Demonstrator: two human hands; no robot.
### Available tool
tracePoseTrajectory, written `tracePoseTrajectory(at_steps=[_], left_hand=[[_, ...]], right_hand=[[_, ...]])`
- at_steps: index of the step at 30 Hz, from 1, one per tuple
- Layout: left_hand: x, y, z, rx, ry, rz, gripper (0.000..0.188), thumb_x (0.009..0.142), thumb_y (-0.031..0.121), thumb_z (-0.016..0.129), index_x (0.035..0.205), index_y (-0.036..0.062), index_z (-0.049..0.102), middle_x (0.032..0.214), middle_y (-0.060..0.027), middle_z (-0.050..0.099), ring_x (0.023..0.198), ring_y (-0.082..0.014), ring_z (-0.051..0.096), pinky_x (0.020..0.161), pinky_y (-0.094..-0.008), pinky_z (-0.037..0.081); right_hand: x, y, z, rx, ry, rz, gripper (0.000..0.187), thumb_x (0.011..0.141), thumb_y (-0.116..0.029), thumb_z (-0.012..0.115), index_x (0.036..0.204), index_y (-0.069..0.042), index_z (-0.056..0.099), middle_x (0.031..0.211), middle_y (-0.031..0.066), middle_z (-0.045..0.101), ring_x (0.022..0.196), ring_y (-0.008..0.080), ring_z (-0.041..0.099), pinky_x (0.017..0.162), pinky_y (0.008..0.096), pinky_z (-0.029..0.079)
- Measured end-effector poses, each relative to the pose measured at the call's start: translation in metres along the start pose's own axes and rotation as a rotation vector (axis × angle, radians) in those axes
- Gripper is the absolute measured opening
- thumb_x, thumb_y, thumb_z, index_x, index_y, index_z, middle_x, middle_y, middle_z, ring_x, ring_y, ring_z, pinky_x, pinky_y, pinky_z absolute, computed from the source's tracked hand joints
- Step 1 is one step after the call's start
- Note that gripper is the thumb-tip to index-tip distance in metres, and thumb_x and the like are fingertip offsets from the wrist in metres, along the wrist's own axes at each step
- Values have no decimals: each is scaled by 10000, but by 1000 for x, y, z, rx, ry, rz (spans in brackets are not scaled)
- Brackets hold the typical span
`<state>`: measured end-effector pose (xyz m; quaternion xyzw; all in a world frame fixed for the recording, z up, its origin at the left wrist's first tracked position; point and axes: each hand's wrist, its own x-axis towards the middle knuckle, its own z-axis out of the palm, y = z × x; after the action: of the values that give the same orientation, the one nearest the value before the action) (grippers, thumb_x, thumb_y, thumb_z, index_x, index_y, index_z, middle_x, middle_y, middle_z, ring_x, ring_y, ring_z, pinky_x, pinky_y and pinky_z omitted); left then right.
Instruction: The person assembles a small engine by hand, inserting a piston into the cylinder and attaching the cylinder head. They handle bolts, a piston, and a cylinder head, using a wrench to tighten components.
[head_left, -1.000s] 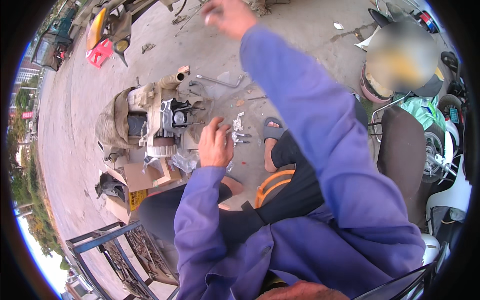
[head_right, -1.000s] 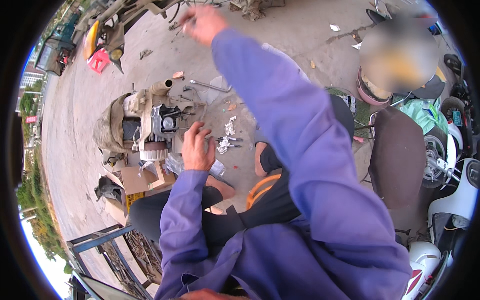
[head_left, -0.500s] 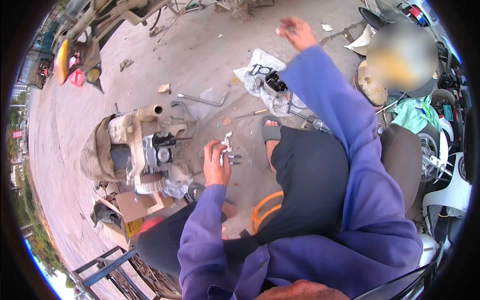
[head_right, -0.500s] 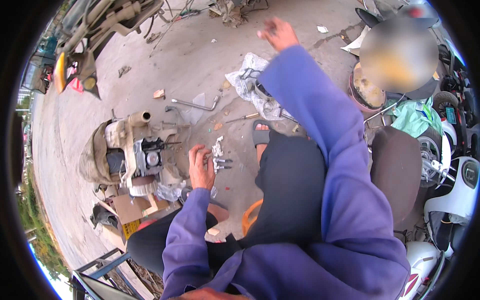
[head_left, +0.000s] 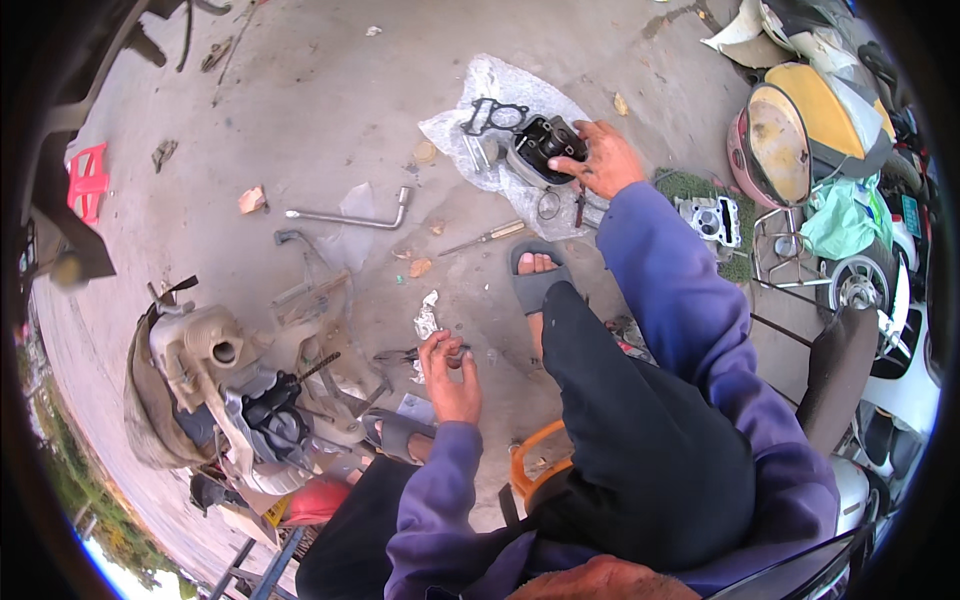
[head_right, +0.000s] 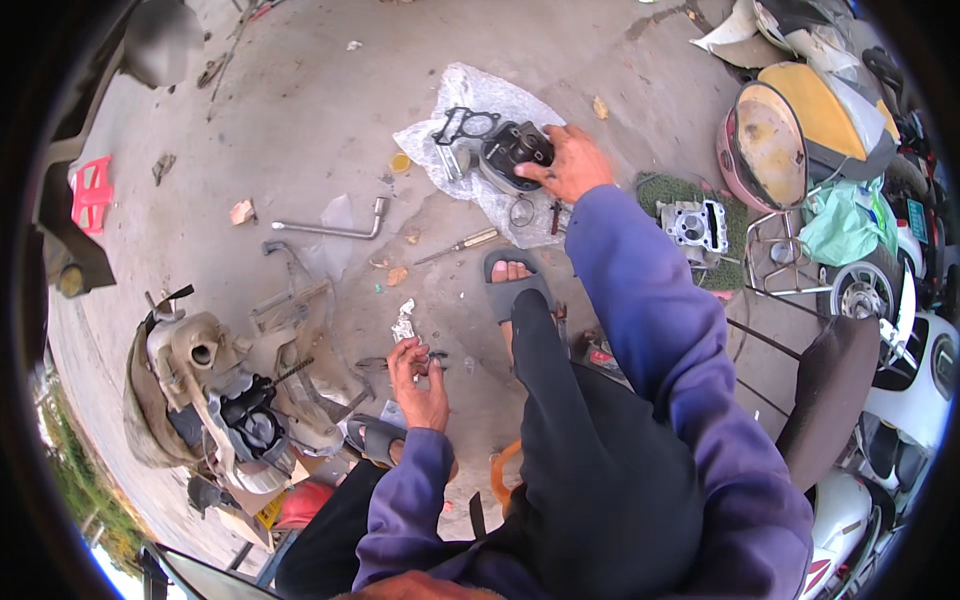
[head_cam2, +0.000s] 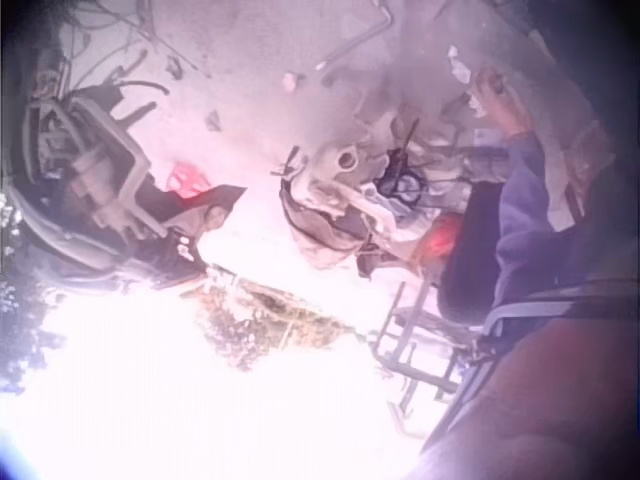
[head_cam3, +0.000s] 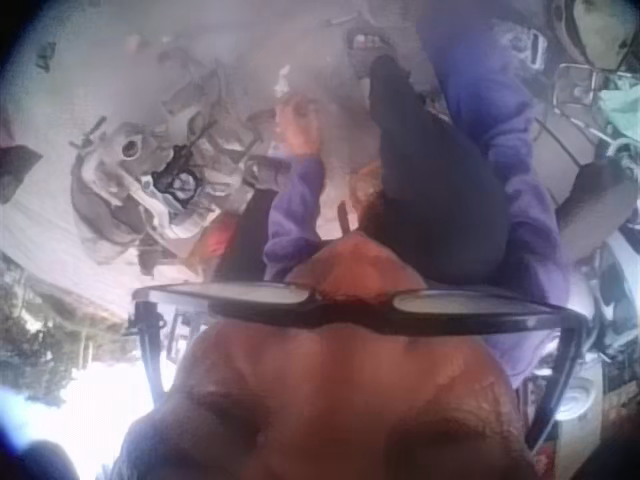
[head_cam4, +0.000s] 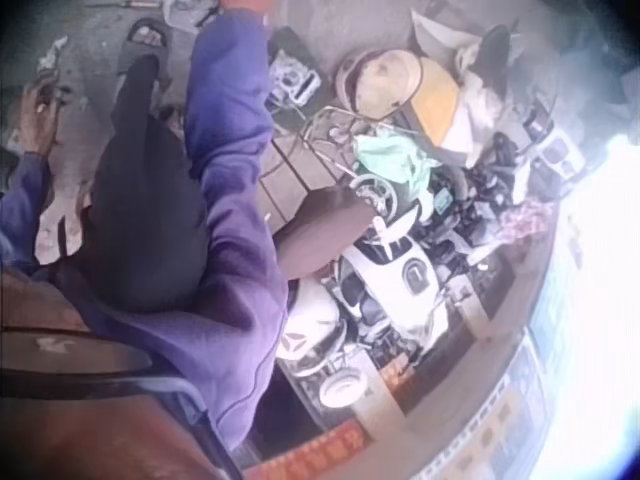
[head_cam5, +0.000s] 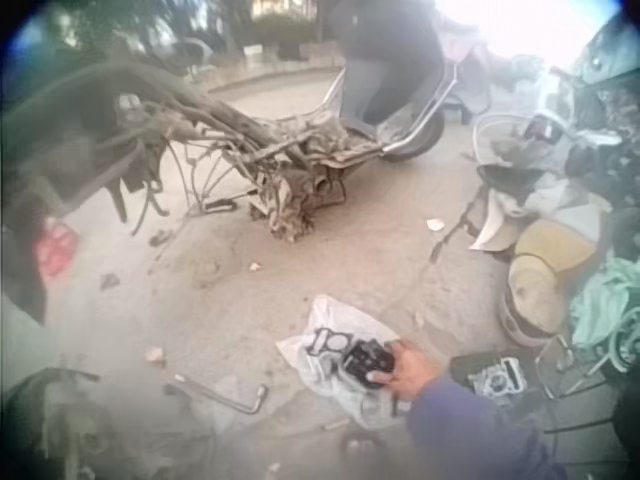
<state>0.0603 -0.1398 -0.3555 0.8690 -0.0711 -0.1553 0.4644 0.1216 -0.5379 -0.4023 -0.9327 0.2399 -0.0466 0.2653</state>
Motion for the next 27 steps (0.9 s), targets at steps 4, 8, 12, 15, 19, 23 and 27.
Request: tracePoseTrajectory(at_steps=[4, 8, 12, 15, 19, 23, 27], left_hand=[[11, -6, 18, -74, -28, -18, 341, 830, -107, 634, 1128, 55, 600, 1272, -98, 542, 962, -165, 593, 753, -287, 511], [20, -3, 26, -82, -34, 25, 335, 835, -105, 624, 1127, 57, 597, 1275, -98, 542, 965, -167, 583, 759, -290, 510], [22, -4, 28, -55, -37, 38, 326, 837, -103, 622, 1118, 60, 595, 1278, -104, 542, 958, -169, 579, 777, -299, 506], [21, -3, 28, -85, -63, 1, 324, 838, -100, 623, 1116, 63, 592, 1281, -105, 539, 962, -172, 579, 787, -305, 502], [19, -4, 30, -96, -77, -22, 324, 842, -98, 620, 1121, 64, 589, 1285, -99, 536, 963, -173, 580, 785, -305, 502], [19, -6, 32, -79, -96, -27, 305, 862, -72, 626, 1141, 47, 595, 1298, -111, 537, 987, -207, 608, 793, -318, 521], [20, -2, 33, -72, -122, -52, 295, 874, -55, 629, 1153, 35, 596, 1295, -118, 544, 1005, -227, 622, 801, -328, 532]], right_hand=[[10, -26, 4, -162, -8, 27, 639, 745, -486, 827, 1168, -36, 661, 1065, 180, 626, 1082, 379, 618, 900, 463, 522], [18, -23, 7, -232, -33, 84, 585, 766, -473, 814, 1122, -31, 674, 1089, 181, 636, 1087, 372, 619, 895, 465, 528], [26, -23, 9, -289, -96, 105, 509, 783, -430, 802, 1064, -21, 685, 1083, 200, 656, 1066, 380, 637, 879, 486, 532], [27, -16, 15, -285, -32, 21, 482, 767, -400, 798, 992, 9, 676, 981, 207, 664, 928, 397, 671, 795, 490, 548], [26, -24, 14, -288, 16, 6, 502, 751, -411, 786, 962, 30, 670, 934, 219, 666, 866, 415, 679, 762, 491, 552], [27, -25, 10, -307, 9, 19, 514, 745, -414, 790, 973, 30, 667, 961, 216, 683, 893, 389, 693, 785, 470, 565], [27, -19, 0, -267, -96, 52, 504, 742, -407, 796, 984, 16, 669, 1002, 218, 676, 924, 396, 687, 801, 473, 561]])
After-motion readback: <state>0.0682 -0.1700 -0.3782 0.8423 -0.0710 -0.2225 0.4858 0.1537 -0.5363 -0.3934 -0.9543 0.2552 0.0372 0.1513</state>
